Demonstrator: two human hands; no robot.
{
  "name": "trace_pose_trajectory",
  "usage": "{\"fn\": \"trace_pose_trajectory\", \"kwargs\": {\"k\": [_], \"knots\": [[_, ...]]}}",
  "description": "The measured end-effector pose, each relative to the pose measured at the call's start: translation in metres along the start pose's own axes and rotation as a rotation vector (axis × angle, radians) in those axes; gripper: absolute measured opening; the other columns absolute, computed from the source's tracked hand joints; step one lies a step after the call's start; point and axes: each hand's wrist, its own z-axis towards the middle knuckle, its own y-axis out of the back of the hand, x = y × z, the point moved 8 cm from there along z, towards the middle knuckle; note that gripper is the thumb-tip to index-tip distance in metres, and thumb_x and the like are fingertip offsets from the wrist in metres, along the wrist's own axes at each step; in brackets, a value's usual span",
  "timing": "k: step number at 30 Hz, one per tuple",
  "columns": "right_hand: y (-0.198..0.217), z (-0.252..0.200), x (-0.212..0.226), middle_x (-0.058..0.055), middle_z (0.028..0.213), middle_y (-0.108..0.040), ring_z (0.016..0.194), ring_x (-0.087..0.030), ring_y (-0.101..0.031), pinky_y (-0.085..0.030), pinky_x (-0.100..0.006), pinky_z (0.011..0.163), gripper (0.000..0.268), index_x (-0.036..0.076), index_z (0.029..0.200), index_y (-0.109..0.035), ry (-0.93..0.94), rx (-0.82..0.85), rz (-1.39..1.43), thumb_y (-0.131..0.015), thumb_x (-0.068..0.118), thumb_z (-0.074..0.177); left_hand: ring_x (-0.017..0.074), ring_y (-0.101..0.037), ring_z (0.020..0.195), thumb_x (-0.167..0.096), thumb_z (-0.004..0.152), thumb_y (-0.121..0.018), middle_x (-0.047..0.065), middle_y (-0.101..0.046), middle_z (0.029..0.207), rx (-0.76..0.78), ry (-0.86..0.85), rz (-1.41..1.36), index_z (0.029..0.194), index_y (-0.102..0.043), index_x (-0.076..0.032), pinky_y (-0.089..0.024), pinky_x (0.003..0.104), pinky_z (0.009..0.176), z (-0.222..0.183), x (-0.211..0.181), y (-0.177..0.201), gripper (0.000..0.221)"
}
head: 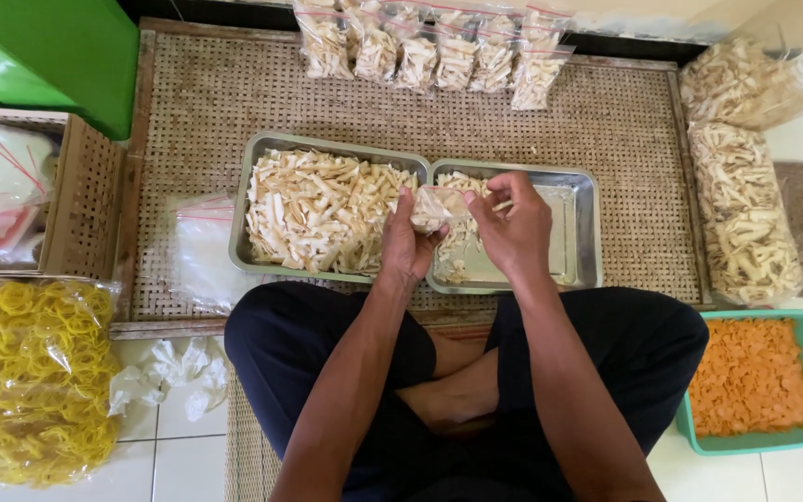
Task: The person sits cross-legged on a mat and repeatedly fills small clear plastic bags with dried banana slices from a metal tray. They hold the bag open with one hand, scoop the slices with the other, and place the filled bags in a row on the mat.
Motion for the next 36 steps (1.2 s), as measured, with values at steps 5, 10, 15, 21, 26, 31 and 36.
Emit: {"fn": "trace_pose_trajectory", "kwargs": {"k": [5,10,15,21,26,31,36], "knots": [[-0.016,-0.007,-0.005,-0.016,0.086,-0.058,0.055,-0.021,-0.065,-0.056,-0.03,0.043,0.042,-0.005,0.116,-0.058,-0.225,0.08,0.406,-0.078,0.004,0.08,0.0377,-0.075,0.081,-0.04,0.087,-0.084,0.017,-0.072,0.101,0.018,-0.035,0.005,0.107,-0.061,-0.011,-0.068,0.052,0.057,0.018,0.009,0.01,0.042],[-0.02,-0.001,-0.018,-0.015,0.084,-0.056,0.055,-0.017,-0.061,-0.053,-0.029,0.044,0.044,-0.007,0.109,-0.061,-0.16,0.11,0.404,-0.067,-0.012,0.066,0.0386,-0.075,0.083,-0.035,0.088,-0.083,0.018,-0.072,0.102,0.017,-0.079,-0.011,0.109,-0.062,-0.009,-0.067,0.055,0.059,0.013,0.004,0.006,0.039],[-0.011,-0.004,-0.006,-0.017,0.084,-0.065,0.06,-0.019,-0.068,-0.054,-0.03,0.047,0.035,0.0,0.104,-0.071,-0.08,0.093,0.285,-0.068,-0.007,0.07,0.0396,-0.075,0.083,-0.032,0.088,-0.084,0.019,-0.073,0.099,0.016,-0.068,-0.049,0.103,-0.065,-0.01,-0.066,0.056,0.06,0.018,0.009,0.01,0.033],[-0.003,0.003,-0.085,-0.016,0.087,-0.067,0.059,-0.02,-0.071,-0.055,-0.03,0.045,0.022,0.001,0.104,-0.071,-0.118,-0.068,0.184,-0.08,0.015,0.088,0.04,-0.075,0.084,-0.033,0.089,-0.083,0.02,-0.072,0.099,-0.017,-0.106,-0.094,0.105,-0.062,-0.006,-0.067,0.057,0.061,0.018,-0.001,0.019,0.037],[-0.063,-0.029,-0.17,-0.016,0.103,-0.071,0.101,-0.04,-0.073,-0.058,-0.054,0.086,0.039,0.012,0.11,-0.074,-0.283,0.37,-0.626,-0.078,0.042,0.084,0.0399,-0.075,0.079,-0.031,0.088,-0.083,0.02,-0.073,0.096,-0.026,-0.107,-0.09,0.102,-0.064,-0.007,-0.067,0.053,0.057,0.022,0.004,0.023,0.034],[-0.089,-0.035,-0.162,-0.021,0.113,-0.059,0.108,-0.047,-0.066,-0.055,-0.062,0.09,0.045,0.003,0.115,-0.066,-0.183,0.286,-0.526,-0.084,0.035,0.088,0.0401,-0.075,0.077,-0.031,0.087,-0.084,0.021,-0.073,0.095,-0.024,-0.109,-0.075,0.102,-0.063,-0.006,-0.068,0.051,0.054,0.023,0.003,0.023,0.036],[-0.103,-0.028,-0.16,-0.015,0.095,-0.054,0.096,-0.042,-0.065,-0.056,-0.059,0.081,0.012,0.004,0.099,-0.063,-0.049,0.298,-0.489,-0.066,0.015,0.098,0.0417,-0.075,0.079,-0.03,0.086,-0.085,0.021,-0.073,0.097,-0.044,-0.093,-0.078,0.105,-0.064,-0.006,-0.067,0.053,0.056,0.022,0.001,0.023,0.037]]}}
